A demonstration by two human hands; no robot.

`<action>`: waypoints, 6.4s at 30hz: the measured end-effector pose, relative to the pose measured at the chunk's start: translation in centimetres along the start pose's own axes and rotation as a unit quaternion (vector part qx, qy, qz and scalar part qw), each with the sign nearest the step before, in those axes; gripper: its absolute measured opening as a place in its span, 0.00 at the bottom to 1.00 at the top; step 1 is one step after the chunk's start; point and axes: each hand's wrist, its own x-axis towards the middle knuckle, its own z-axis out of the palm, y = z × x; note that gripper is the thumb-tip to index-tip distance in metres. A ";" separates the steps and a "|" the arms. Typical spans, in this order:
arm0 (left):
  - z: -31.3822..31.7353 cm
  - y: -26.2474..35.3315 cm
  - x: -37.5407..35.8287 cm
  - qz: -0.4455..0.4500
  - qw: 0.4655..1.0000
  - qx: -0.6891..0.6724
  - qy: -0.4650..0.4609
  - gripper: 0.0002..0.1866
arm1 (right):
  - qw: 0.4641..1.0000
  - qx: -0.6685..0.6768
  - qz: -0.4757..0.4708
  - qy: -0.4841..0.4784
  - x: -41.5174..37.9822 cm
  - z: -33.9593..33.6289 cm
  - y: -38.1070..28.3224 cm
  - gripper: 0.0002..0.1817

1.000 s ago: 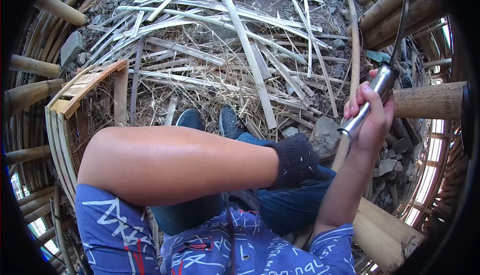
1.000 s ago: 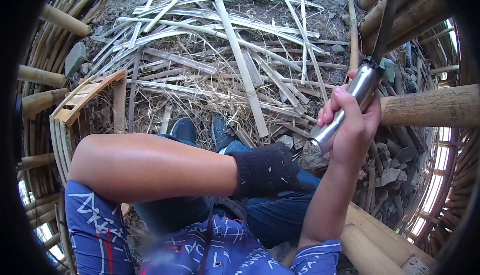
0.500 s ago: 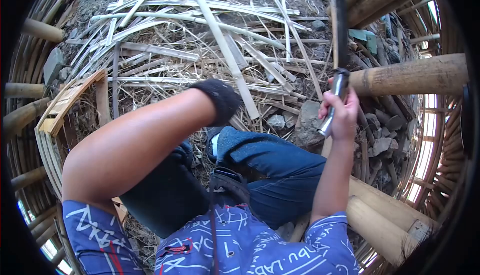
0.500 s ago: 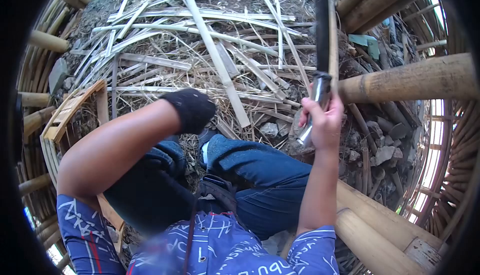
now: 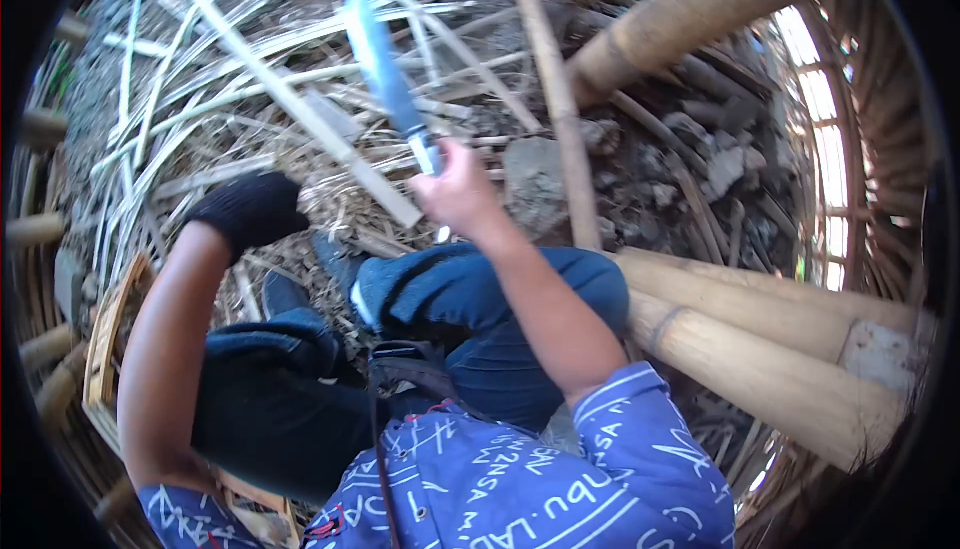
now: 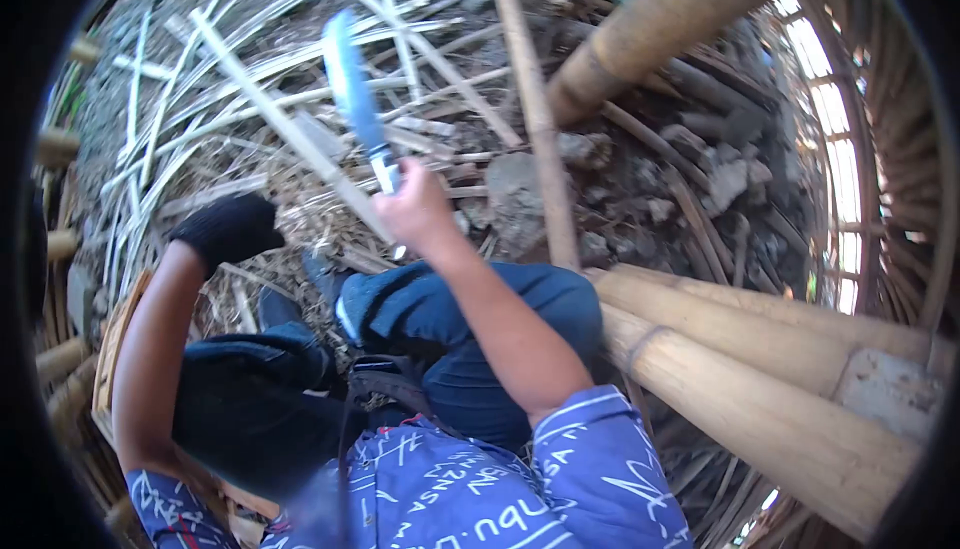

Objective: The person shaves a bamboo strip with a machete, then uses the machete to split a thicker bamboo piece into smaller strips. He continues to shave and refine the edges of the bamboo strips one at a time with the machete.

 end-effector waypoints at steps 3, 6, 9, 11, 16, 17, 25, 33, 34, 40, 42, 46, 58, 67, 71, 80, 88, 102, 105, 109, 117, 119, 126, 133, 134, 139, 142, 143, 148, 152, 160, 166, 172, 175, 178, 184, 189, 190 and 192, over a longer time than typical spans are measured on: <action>-0.5 -0.3 -0.3 -0.003 1.000 -0.013 -0.013 0.19 | 0.999 -0.019 -0.021 0.015 -1.6 0.3 -0.7 0.19; -1.1 -0.3 -0.7 -0.018 1.000 -0.018 -0.016 0.19 | 1.000 -0.019 -0.010 -0.003 -1.9 0.4 -1.2 0.20; -1.7 -1.6 -2.1 -0.043 0.995 -0.077 0.039 0.17 | 0.999 -0.021 0.002 -0.039 -1.9 0.2 -1.6 0.21; -1.9 -4.3 -3.3 -0.083 0.960 -0.248 0.102 0.14 | 0.999 -0.008 -0.031 -0.008 -1.7 0.8 -0.8 0.19; 5.0 -19.4 -10.0 -0.206 0.794 -0.428 0.380 0.11 | 1.000 0.003 -0.021 -0.009 -2.0 0.2 -1.4 0.22; 10.0 -24.2 -12.9 -0.217 0.783 -0.450 0.371 0.12 | 0.999 0.022 -0.025 -0.006 -2.1 0.3 -1.3 0.22; 42.3 -12.2 -20.5 -0.471 0.755 -0.357 0.285 0.22 | 0.983 0.126 0.095 -0.093 -1.9 0.2 -2.3 0.09; 43.5 2.1 -20.4 -0.686 0.611 -0.305 0.251 0.35 | 0.982 0.121 0.107 -0.101 -1.2 0.4 -0.3 0.16; 43.9 2.4 -20.4 -0.692 0.602 -0.311 0.249 0.35 | 0.981 0.120 0.111 -0.105 -1.1 0.3 0.1 0.16; 43.2 -0.4 -20.2 -0.738 0.536 -0.359 0.198 0.30 | 0.984 0.082 0.111 -0.115 -1.0 0.0 1.2 0.17; 43.6 -1.2 -20.4 -0.735 0.533 -0.374 0.187 0.28 | 0.986 0.069 0.111 -0.103 -0.8 0.0 1.5 0.17; 45.0 -0.9 -19.7 -0.734 0.562 -0.319 0.207 0.23 | 0.986 0.064 0.109 -0.111 -0.4 -0.2 2.2 0.16; 47.4 -1.0 -21.4 -0.743 0.555 -0.341 0.154 0.22 | 0.984 0.055 0.120 -0.123 -0.1 0.1 2.6 0.09; 48.8 2.1 -22.3 -0.655 0.568 -0.397 0.300 0.25 | 0.983 0.052 0.120 -0.132 0.4 0.1 3.1 0.09; 44.1 4.5 -23.4 -0.659 0.583 -0.371 0.296 0.24 | 0.982 0.054 0.118 -0.138 0.0 0.4 2.6 0.11; 32.5 4.6 -23.8 -0.576 0.597 -0.458 0.319 0.29 | 0.979 0.093 0.094 -0.157 -0.4 0.5 1.7 0.13; 20.8 5.3 -24.7 -0.469 0.581 -0.545 0.383 0.23 | 0.984 0.116 0.093 -0.103 -1.1 1.2 0.1 0.11; 8.1 7.7 -28.5 -0.288 0.582 -0.689 0.322 0.11 | 0.979 0.196 0.009 -0.055 -1.7 0.7 -1.7 0.10; 6.2 8.9 -28.5 -0.262 0.605 -0.701 0.270 0.14 | 0.976 0.217 -0.011 -0.033 -2.2 0.8 -2.2 0.09; 7.2 9.5 -27.0 -0.222 0.667 -0.613 0.362 0.11 | 0.966 0.234 -0.097 0.048 -2.8 1.7 -2.4 0.10; 7.9 10.2 -27.8 -0.260 0.649 -0.651 0.296 0.12 | 0.933 0.193 -0.248 0.174 -4.2 1.4 -4.9 0.16; 8.0 10.2 -28.5 -0.264 0.682 -0.633 0.255 0.16 | 0.874 0.171 -0.379 0.249 -4.0 1.6 -6.0 0.12; 6.7 10.8 -30.3 -0.262 0.684 -0.671 0.115 0.24 | 0.976 -0.035 -0.195 0.087 -3.0 0.4 -2.7 0.12; 8.9 9.4 -30.2 -0.271 0.638 -0.714 0.100 0.26 | 0.954 -0.006 -0.300 0.024 -4.2 1.6 -4.6 0.18; 8.8 9.2 -30.3 -0.263 0.634 -0.721 0.095 0.26 | 0.947 -0.038 -0.317 0.027 -5.3 1.7 -6.2 0.18; 8.5 8.6 -29.8 -0.252 0.646 -0.716 0.082 0.27 | 0.880 -0.141 -0.454 0.006 -6.1 3.0 -10.2 0.19; 7.4 8.5 -29.9 -0.253 0.645 -0.717 0.075 0.27 | 0.858 -0.204 -0.471 -0.018 -6.2 3.7 -11.9 0.20; 7.4 8.4 -29.8 -0.252 0.633 -0.729 0.066 0.27 | 0.871 -0.214 -0.440 -0.041 -6.1 4.0 -12.2 0.19; 7.0 7.4 -29.4 -0.231 0.542 -0.807 0.023 0.27 | 0.858 -0.267 -0.433 -0.069 -6.0 4.7 -13.8 0.13; 7.3 6.6 -28.9 -0.179 0.600 -0.780 0.019 0.31 | 0.895 -0.216 -0.370 -0.126 -6.3 5.8 -13.0 0.13; 8.2 6.7 -28.4 -0.159 0.558 -0.814 -0.001 0.33 | 0.952 -0.049 -0.233 -0.192 -8.4 8.5 -13.5 0.16; 7.8 7.4 -28.0 -0.163 0.553 -0.817 0.008 0.32 | 0.955 0.091 -0.166 -0.230 -9.5 8.9 -14.4 0.14; 7.1 8.8 -27.3 -0.170 0.568 -0.803 0.071 0.32 | 0.947 0.144 -0.149 -0.245 -10.9 9.2 -15.7 0.14; 6.9 9.2 -27.1 -0.188 0.571 -0.794 0.095 0.29 | 0.938 0.197 -0.140 -0.250 -11.5 9.9 -15.9 0.13; 6.8 9.5 -27.1 -0.200 0.577 -0.786 0.097 0.27 | 0.935 0.237 -0.099 -0.246 -12.0 10.4 -16.8 0.10; 7.0 9.5 -27.3 -0.176 0.592 -0.778 0.117 0.24 | 0.924 0.277 -0.071 -0.254 -11.6 10.0 -16.7 0.07; 6.7 9.5 -27.3 -0.157 0.627 -0.752 0.129 0.23 | 0.940 0.220 -0.093 -0.242 -12.0 9.5 -17.4 0.06; 7.4 9.6 -27.3 -0.173 0.639 -0.737 0.137 0.22 | 0.943 0.215 -0.087 -0.240 -12.1 9.4 -17.4 0.06; 7.7 9.6 -27.1 -0.183 0.660 -0.714 0.146 0.20 | 0.938 0.217 -0.094 -0.251 -12.1 9.3 -17.3 0.07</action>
